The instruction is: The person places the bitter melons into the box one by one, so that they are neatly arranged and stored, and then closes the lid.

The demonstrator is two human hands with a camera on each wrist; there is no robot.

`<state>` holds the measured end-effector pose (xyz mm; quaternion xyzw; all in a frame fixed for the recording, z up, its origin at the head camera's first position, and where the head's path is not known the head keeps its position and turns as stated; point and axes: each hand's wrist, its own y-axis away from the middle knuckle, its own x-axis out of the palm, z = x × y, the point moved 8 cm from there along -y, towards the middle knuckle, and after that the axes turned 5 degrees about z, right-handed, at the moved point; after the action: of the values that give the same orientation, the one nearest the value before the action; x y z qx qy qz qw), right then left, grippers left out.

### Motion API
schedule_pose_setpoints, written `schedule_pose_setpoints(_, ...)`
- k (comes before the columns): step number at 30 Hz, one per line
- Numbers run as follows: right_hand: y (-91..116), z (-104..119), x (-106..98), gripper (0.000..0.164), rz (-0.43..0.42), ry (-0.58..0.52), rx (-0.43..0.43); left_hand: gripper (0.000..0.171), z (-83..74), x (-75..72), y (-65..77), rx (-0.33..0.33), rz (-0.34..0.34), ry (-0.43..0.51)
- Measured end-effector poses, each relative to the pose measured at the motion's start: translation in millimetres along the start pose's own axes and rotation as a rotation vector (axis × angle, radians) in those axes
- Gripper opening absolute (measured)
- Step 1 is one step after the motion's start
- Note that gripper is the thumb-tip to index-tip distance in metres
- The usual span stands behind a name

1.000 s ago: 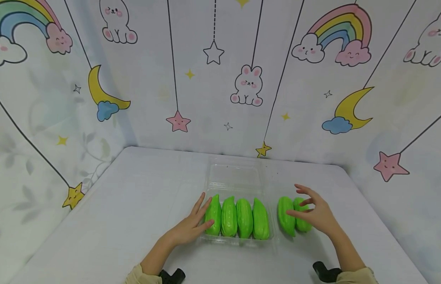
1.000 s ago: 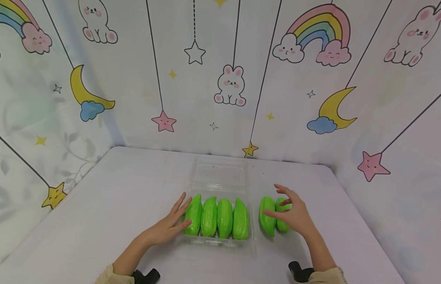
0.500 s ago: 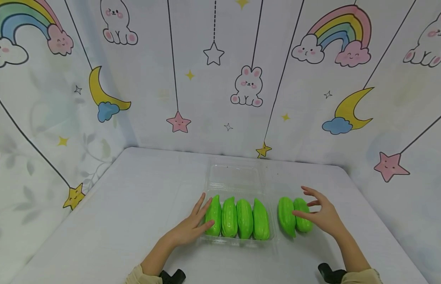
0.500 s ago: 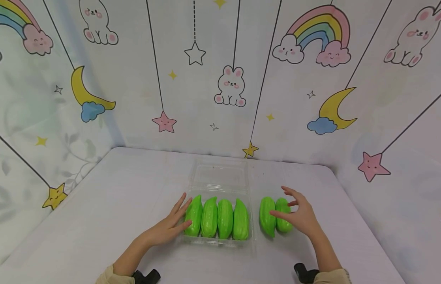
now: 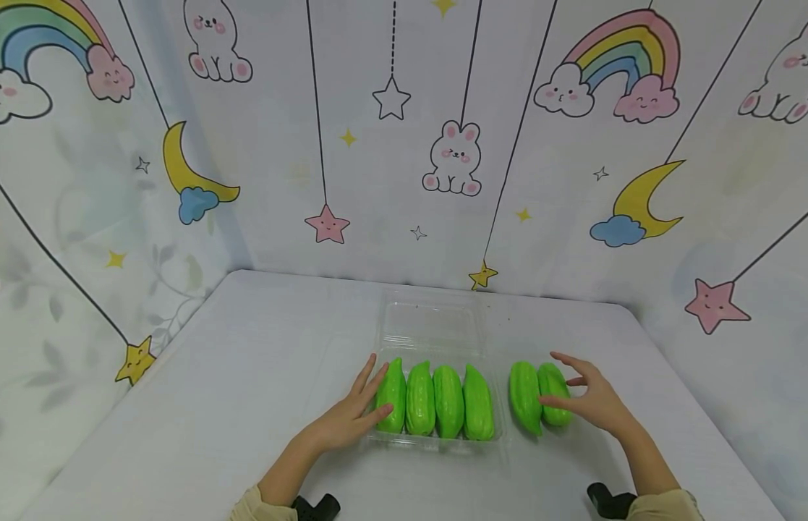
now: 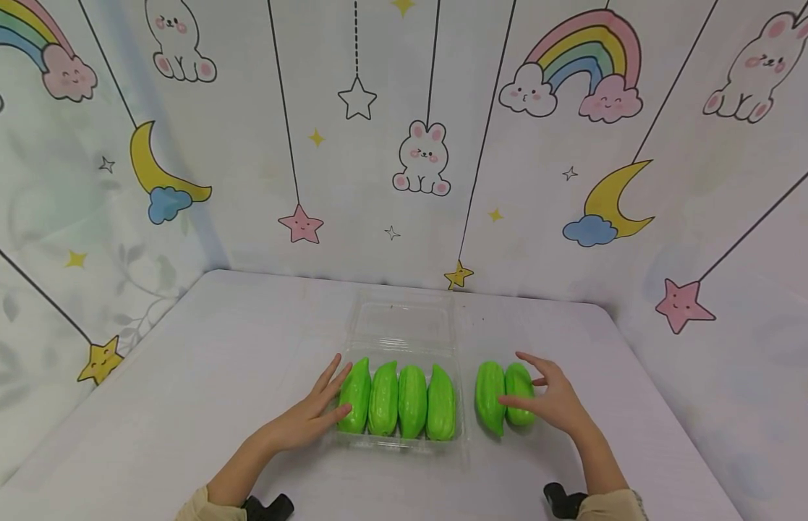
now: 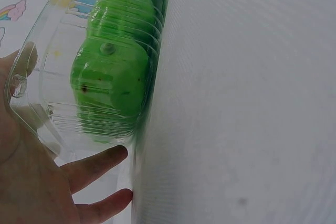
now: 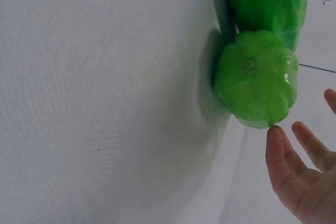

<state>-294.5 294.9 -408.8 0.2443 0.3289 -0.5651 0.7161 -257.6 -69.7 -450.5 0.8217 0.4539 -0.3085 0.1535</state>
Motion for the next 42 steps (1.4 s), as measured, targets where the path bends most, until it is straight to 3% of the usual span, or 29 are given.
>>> schedule_pose_setpoints(8, -0.4, -7.8, 5.7, 0.083, 0.075, -0.007, 0.025, 0.068, -1.1, -0.5, 0.8, -0.001, -0.001, 0.002)
schedule_pose_setpoints(15, -2.9, -18.6, 14.7, 0.086, 0.17, -0.076, 0.055, 0.069, -2.5, -1.3, 1.5, -0.003, 0.001, 0.002)
schedule_pose_setpoints(42, -5.5, -34.1, 26.2, 0.095, 0.208, -0.138, 0.064, 0.067, -3.0, -0.6, 1.8, -0.009, 0.0, 0.0)
